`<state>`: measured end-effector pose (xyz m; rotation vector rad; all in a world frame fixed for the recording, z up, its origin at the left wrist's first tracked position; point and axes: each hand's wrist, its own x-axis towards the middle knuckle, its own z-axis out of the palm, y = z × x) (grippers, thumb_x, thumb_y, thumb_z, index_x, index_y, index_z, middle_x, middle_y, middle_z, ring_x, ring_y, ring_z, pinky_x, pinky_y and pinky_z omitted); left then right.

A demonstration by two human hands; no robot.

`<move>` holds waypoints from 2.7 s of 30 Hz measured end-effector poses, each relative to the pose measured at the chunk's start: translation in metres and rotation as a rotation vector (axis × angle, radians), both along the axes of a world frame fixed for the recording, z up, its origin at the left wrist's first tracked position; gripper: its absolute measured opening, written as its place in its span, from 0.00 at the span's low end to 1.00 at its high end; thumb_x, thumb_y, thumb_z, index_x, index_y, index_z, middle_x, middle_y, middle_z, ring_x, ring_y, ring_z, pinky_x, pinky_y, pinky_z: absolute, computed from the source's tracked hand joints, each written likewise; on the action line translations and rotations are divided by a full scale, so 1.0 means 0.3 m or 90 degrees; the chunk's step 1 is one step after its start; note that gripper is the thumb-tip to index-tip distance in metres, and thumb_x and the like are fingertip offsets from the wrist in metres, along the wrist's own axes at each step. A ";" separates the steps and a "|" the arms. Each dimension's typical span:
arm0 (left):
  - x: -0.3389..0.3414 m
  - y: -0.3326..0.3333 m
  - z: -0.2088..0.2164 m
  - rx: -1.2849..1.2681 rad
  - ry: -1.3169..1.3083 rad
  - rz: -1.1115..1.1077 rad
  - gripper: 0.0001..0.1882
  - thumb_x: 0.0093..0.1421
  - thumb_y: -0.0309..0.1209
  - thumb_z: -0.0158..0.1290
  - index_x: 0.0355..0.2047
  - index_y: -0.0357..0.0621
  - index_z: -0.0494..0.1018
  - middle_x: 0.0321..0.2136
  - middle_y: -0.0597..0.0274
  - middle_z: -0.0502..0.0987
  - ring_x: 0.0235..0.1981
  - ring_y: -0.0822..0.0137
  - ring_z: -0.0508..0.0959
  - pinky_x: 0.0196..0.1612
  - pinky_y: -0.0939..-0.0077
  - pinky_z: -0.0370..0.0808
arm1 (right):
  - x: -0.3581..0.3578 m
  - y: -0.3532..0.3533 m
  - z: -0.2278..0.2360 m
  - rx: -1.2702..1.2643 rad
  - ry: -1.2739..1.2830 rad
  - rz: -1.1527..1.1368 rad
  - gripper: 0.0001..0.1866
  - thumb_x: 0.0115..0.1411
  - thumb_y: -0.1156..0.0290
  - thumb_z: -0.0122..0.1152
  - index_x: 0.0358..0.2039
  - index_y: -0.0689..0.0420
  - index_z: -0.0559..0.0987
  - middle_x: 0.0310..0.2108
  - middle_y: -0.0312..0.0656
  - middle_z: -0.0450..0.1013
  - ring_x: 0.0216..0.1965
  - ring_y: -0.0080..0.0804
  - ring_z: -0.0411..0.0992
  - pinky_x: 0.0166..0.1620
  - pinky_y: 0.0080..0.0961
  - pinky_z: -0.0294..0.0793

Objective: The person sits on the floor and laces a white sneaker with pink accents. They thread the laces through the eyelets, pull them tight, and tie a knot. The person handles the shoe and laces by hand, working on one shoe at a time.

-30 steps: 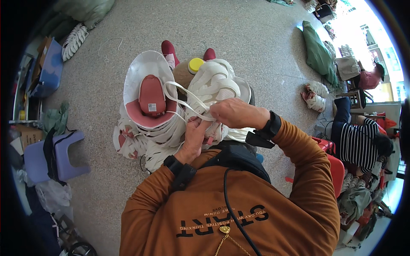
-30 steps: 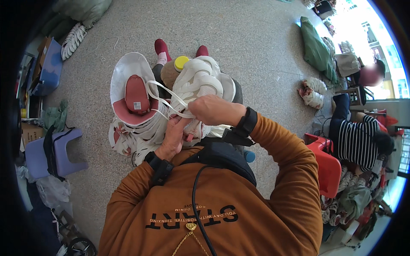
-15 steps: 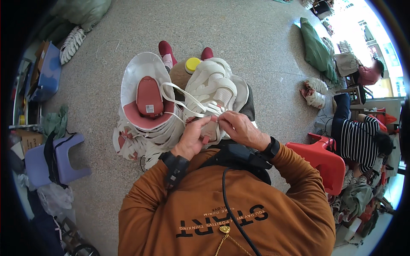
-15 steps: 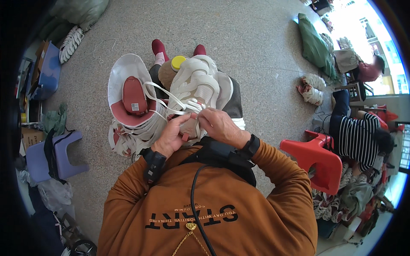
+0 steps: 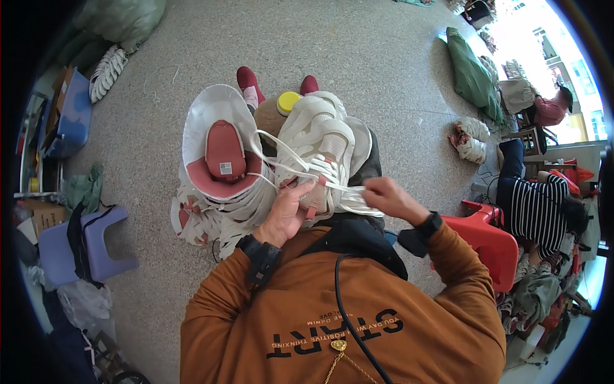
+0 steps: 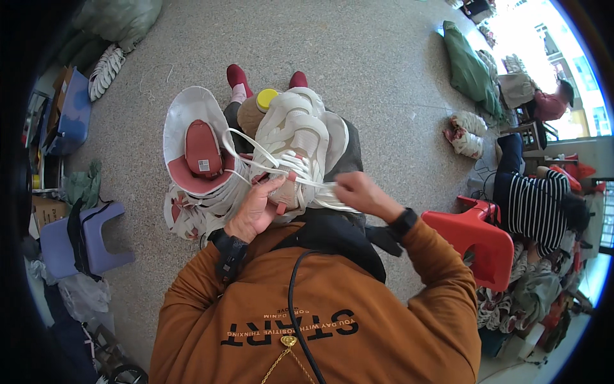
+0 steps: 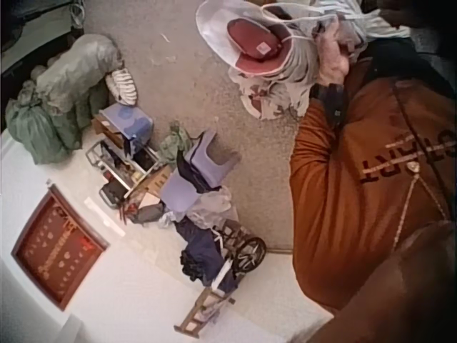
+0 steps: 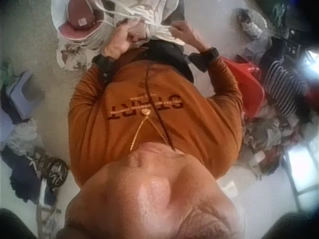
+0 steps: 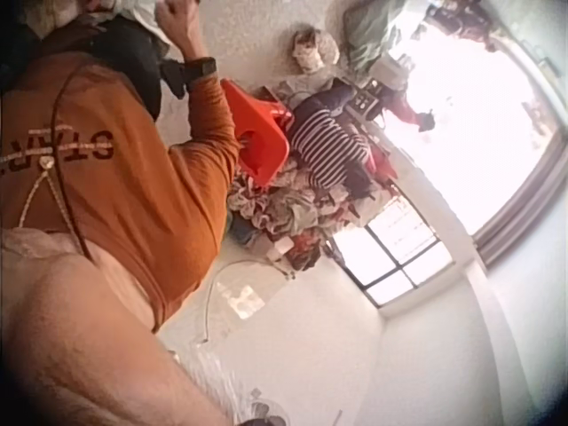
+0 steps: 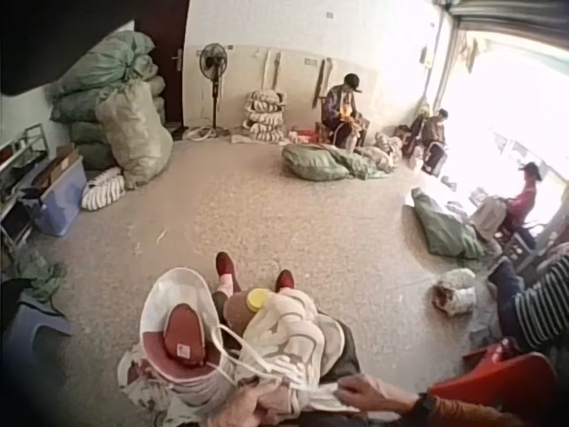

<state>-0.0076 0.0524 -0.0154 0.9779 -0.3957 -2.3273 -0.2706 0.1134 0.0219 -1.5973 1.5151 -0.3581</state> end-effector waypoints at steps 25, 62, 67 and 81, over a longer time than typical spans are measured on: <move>0.065 0.050 0.059 -0.113 -0.088 -0.162 0.25 0.64 0.30 0.60 0.58 0.36 0.67 0.50 0.60 0.76 0.47 0.68 0.79 0.50 0.72 0.77 | 0.101 -0.043 0.028 0.254 -0.340 -0.061 0.16 0.72 0.61 0.52 0.35 0.61 0.78 0.26 0.33 0.73 0.25 0.17 0.70 0.30 0.17 0.70; 0.114 -0.005 0.155 -0.308 -0.214 -0.411 0.10 0.63 0.31 0.54 0.29 0.35 0.76 0.21 0.65 0.75 0.16 0.77 0.70 0.18 0.79 0.69 | 0.206 -0.063 -0.027 -0.181 -0.409 0.205 0.13 0.66 0.67 0.59 0.32 0.66 0.78 0.41 0.46 0.72 0.38 0.35 0.71 0.42 0.31 0.71; 0.177 -0.050 0.274 -0.103 0.090 -0.411 0.12 0.67 0.34 0.51 0.33 0.37 0.74 0.14 0.73 0.58 0.13 0.77 0.59 0.18 0.72 0.69 | 0.170 -0.073 -0.048 -0.281 -0.210 0.211 0.13 0.62 0.69 0.60 0.26 0.65 0.74 0.28 0.52 0.71 0.34 0.51 0.73 0.39 0.39 0.71; 0.234 0.032 0.038 -0.256 -0.213 -0.138 0.24 0.67 0.32 0.54 0.59 0.31 0.65 0.48 0.50 0.77 0.44 0.63 0.80 0.47 0.72 0.79 | -0.310 0.146 0.441 -0.121 -0.401 -0.165 0.13 0.69 0.68 0.54 0.37 0.64 0.82 0.43 0.45 0.79 0.45 0.36 0.78 0.55 0.33 0.74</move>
